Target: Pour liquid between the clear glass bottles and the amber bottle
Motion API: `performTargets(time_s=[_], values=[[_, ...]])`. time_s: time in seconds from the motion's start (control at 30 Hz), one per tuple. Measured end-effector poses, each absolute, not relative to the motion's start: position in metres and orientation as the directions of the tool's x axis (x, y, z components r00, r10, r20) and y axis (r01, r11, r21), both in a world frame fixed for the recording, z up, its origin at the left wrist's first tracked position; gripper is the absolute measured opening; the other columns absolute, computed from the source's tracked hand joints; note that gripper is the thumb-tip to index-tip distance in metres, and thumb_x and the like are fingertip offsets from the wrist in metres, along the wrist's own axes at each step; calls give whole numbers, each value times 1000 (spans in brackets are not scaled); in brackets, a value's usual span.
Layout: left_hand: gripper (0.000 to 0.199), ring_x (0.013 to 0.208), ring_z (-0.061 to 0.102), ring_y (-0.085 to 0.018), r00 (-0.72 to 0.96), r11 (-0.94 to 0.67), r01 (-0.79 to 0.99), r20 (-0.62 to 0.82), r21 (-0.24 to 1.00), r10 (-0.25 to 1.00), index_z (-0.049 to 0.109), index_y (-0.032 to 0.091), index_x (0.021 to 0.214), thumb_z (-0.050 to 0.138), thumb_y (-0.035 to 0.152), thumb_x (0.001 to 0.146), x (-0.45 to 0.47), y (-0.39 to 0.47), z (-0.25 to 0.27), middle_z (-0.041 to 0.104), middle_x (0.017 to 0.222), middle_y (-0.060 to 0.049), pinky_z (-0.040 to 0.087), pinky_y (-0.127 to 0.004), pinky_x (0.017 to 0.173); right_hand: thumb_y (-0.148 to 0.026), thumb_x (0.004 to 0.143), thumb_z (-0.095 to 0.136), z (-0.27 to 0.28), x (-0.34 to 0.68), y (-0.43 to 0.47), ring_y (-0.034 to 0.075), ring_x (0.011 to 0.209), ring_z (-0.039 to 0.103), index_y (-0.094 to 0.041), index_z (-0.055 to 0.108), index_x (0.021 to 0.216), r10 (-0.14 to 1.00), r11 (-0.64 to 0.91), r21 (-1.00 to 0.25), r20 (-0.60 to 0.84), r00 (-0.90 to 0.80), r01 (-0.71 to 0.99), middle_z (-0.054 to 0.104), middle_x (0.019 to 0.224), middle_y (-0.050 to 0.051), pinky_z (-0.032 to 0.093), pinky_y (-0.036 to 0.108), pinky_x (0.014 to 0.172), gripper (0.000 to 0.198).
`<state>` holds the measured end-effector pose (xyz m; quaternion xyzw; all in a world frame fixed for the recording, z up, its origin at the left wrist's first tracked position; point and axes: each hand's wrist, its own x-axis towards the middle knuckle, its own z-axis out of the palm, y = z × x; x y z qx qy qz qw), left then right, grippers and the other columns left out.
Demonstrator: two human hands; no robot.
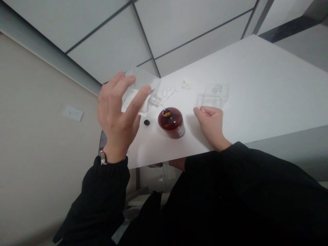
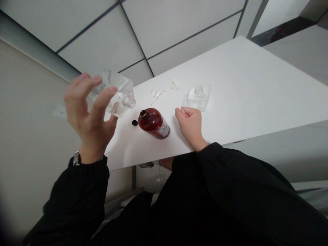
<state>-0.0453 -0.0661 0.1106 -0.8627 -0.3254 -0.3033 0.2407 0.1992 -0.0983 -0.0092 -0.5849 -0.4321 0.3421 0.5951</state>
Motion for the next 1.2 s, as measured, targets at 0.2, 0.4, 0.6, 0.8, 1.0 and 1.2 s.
performTargets(time_s=[0.2,0.4,0.6,0.8,1.0,1.2], values=[[41,142,55,-26,657,-555,691,723,-463,214,55,33,144,53,23,105,-42,-68,108,57,143,-3,51,-52,117,-23,83,60,-9,199,-99,6,55,16,-22,18,53,911,80,-992,111,397,93,15,54,-7,17,26,55,52],[43,142,54,-26,665,-570,684,711,-455,229,54,34,146,50,23,105,-44,-68,107,56,144,-3,49,-53,117,-23,83,60,-9,199,-98,6,56,16,-22,17,54,908,81,-992,111,404,92,15,54,-7,17,25,55,52],[47,144,51,-28,646,-608,693,707,-386,288,45,43,153,45,30,108,-46,-67,106,52,148,-1,44,-57,119,-22,83,61,-10,199,-98,6,55,16,-22,18,53,910,81,-992,111,399,92,15,54,-7,17,25,55,52],[45,146,51,-28,637,-610,704,703,-364,316,47,43,152,44,31,109,-47,-68,107,52,148,-1,44,-59,119,-22,84,61,-9,199,-98,6,55,16,-22,18,53,908,78,-993,107,404,88,15,54,-7,17,26,56,53],[50,144,52,-25,646,-601,691,717,-403,261,50,43,152,53,25,106,-43,-71,108,56,146,0,47,-53,120,-21,83,61,-7,199,-99,6,55,16,-22,18,53,909,79,-992,111,401,96,15,53,-7,16,26,56,53],[53,143,54,-27,679,-579,668,701,-467,218,55,34,151,60,17,101,-43,-74,111,60,143,-5,50,-52,119,-20,84,60,-6,199,-99,5,54,17,-23,18,53,910,77,-992,110,401,97,15,54,-7,16,26,55,53]])
